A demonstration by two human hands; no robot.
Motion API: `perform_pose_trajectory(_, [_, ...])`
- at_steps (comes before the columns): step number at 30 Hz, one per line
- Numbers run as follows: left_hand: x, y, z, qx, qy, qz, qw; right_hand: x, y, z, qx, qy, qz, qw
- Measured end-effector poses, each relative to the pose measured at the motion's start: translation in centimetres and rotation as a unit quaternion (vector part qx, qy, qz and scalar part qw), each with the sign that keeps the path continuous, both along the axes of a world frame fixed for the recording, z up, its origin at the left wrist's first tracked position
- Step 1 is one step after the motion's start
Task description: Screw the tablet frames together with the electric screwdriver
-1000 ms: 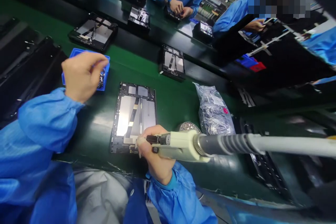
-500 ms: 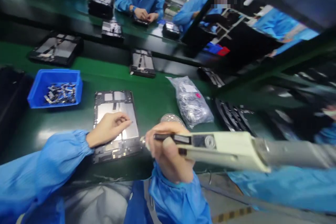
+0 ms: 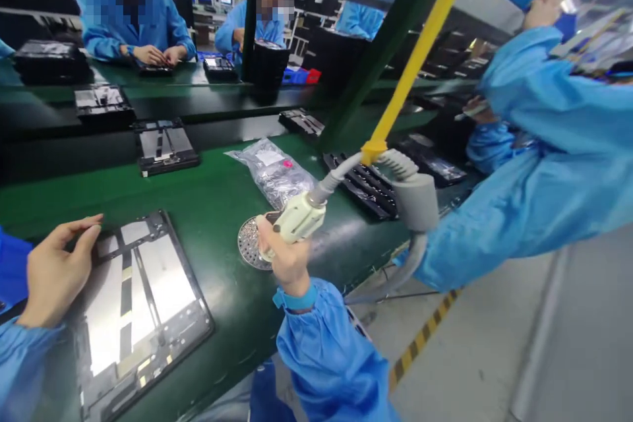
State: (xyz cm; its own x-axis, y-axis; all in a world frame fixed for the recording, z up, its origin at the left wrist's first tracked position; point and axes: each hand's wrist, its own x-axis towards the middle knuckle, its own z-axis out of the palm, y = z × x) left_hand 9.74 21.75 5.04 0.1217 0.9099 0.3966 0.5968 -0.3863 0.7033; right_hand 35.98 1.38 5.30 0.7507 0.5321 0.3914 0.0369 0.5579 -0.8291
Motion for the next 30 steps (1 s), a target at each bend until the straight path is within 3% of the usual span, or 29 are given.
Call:
perform_pose_trajectory(3, [0.7,0.4,-0.3,-0.088,0.002,0.004,0.996,0.2,-0.1,-0.5,-0.026,-0.025,-0.008,0.999])
perform_pose_trajectory(8, [1.7,-2.2,0.3,-0.168,-0.004,-0.03,0.985,0.3,0.2,-0.9,-0.04,-0.03,-0.024,0.998])
perform_pose_trajectory(10, [1.9,-2.8,0.8,-0.186,-0.026,-0.017,0.982,0.3,0.3,-1.0,-0.039,-0.029,-0.029,0.998])
perform_pose_trajectory(16, [1.8,-2.7,2.1,-0.147,-0.071,0.059,0.985,0.4,0.4,-1.0,-0.038,-0.033,-0.038,0.998])
perform_pose_trajectory(20, [1.2,-2.1,2.2,-0.136,-0.093,0.087,0.982,0.3,0.3,-0.9,-0.051,-0.035,-0.027,0.998])
perform_pose_trajectory(24, [0.1,-1.4,1.5,-0.125,-0.117,0.086,0.981,0.0,0.3,-1.0,-0.077,-0.039,-0.008,0.996])
perform_pose_trajectory(30, [-1.1,-0.7,1.3,-0.127,-0.12,0.067,0.982,0.3,0.3,-1.2,-0.063,-0.041,-0.056,0.996])
